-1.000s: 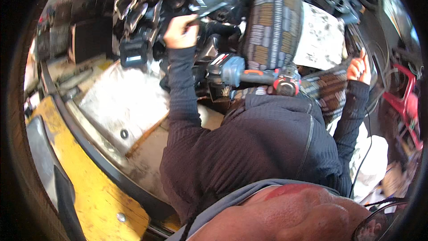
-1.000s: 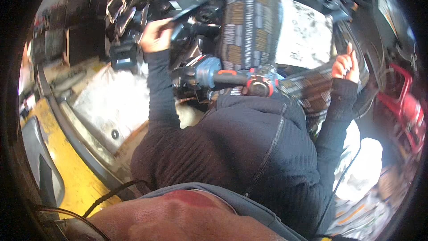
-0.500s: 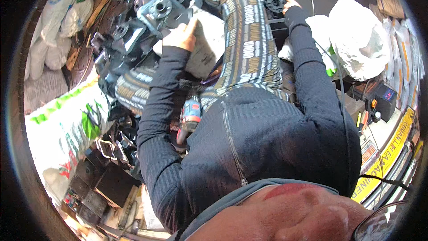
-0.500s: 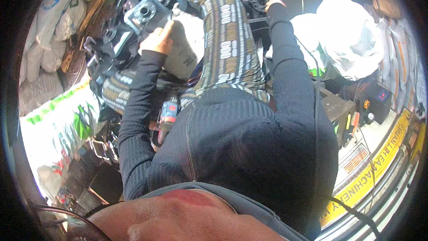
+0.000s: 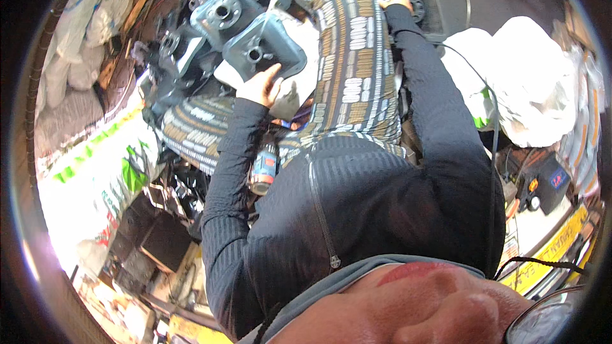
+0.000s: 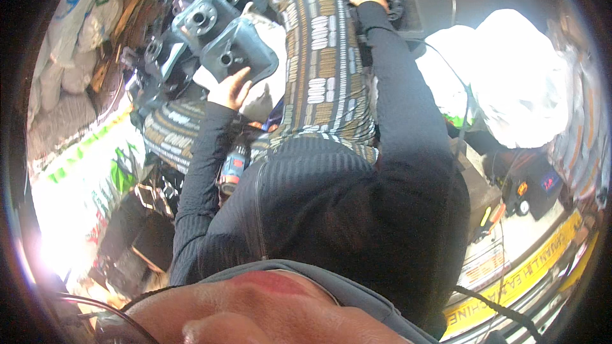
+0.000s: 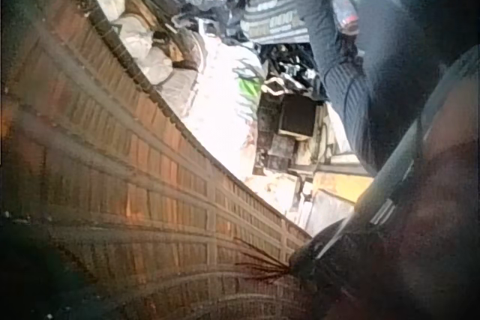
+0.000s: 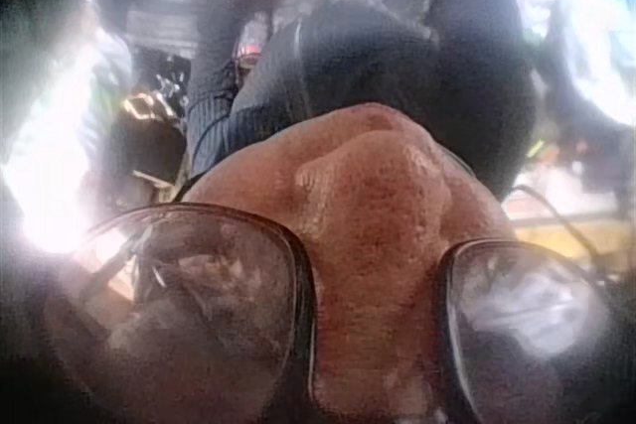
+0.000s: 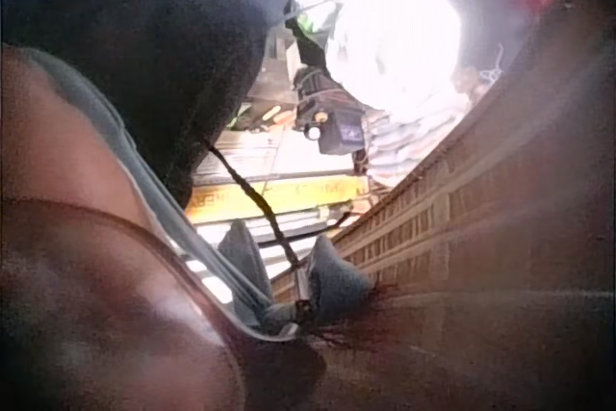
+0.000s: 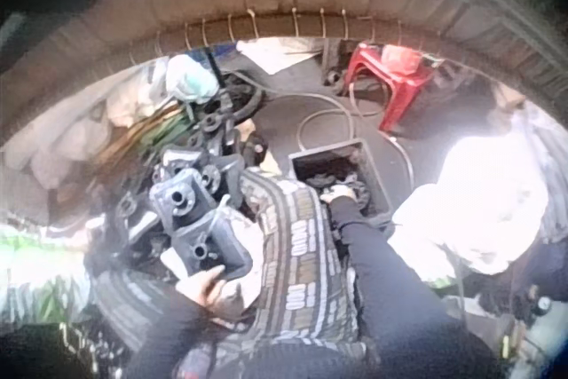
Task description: The person uses a cordless drill to make holes in dark plastic parts. They pick up parts from a pile, position them on a cushioned surface, drill holes, and then place the finished parts back into the pile.
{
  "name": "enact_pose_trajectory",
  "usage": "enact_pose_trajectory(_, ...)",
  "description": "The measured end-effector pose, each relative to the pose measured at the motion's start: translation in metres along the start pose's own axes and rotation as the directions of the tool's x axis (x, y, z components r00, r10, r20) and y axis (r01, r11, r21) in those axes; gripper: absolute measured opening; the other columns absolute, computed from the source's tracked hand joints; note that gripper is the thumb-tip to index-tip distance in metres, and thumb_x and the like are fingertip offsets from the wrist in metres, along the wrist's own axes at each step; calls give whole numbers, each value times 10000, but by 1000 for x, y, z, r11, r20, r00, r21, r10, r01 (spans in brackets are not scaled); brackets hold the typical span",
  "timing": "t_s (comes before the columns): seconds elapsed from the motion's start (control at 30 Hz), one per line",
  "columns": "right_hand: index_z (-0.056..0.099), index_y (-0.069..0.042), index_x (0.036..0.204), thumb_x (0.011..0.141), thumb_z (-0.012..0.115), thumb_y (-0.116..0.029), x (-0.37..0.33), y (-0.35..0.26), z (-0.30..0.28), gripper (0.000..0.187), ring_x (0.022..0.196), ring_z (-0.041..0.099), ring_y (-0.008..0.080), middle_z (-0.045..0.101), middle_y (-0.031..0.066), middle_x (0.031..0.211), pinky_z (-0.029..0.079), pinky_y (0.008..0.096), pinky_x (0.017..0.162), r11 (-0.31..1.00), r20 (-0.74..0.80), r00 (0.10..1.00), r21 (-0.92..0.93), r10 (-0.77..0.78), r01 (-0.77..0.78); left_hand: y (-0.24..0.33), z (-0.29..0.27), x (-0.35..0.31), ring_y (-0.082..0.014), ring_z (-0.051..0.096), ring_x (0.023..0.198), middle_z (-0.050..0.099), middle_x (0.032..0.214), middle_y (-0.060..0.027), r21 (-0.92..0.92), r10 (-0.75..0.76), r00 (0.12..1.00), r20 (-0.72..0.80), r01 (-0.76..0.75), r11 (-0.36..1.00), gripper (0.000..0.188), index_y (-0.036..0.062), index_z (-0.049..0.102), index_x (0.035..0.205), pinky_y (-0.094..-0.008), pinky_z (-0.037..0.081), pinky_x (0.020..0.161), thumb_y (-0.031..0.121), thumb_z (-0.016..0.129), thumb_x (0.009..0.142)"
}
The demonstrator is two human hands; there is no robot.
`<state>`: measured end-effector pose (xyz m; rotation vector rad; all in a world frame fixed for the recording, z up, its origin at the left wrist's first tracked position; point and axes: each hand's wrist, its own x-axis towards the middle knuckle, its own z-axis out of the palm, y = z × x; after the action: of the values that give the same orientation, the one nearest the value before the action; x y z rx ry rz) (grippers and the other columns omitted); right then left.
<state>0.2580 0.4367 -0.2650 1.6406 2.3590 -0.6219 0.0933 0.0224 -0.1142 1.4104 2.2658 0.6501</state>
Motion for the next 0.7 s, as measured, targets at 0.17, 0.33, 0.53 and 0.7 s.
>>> enact_pose_trajectory(0.17,645,-185,1036,748,571,-476,6,7,0,416,971,598,334,632,126,1039,468,438,835,990,-71,997,-139,-1,-9,-17,-27,-32,-190,563,515,591,645,-83,-17,-246,947,-208,248,969,323,157,613,1103,-299,452,511,236,647,791)
enact_pose_trajectory(0.33,659,-187,1041,759,579,-483,-37,14,-69,417,905,633,265,659,92,977,484,356,794,991,-373,918,-29,-132,131,-31,-47,-31,-100,550,515,583,583,-44,-317,-506,817,-277,419,851,296,130,630,1069,-252,445,527,246,641,797)
enact_pose_trajectory(0.53,672,-109,1029,784,666,-127,-172,-99,-122,245,639,592,108,667,55,850,481,251,591,411,-519,593,431,-615,803,-13,-64,14,-150,606,602,636,778,-52,-890,-621,752,221,416,187,361,66,618,1069,-286,468,485,343,618,837)
enact_pose_trajectory(0.7,592,-189,1128,765,674,-207,-237,-203,-45,372,537,515,208,522,25,636,437,312,484,7,-436,-6,-28,-900,1000,-48,-43,32,-139,609,732,633,984,-61,-941,-531,803,269,336,31,415,83,550,1168,-313,457,534,316,621,832)
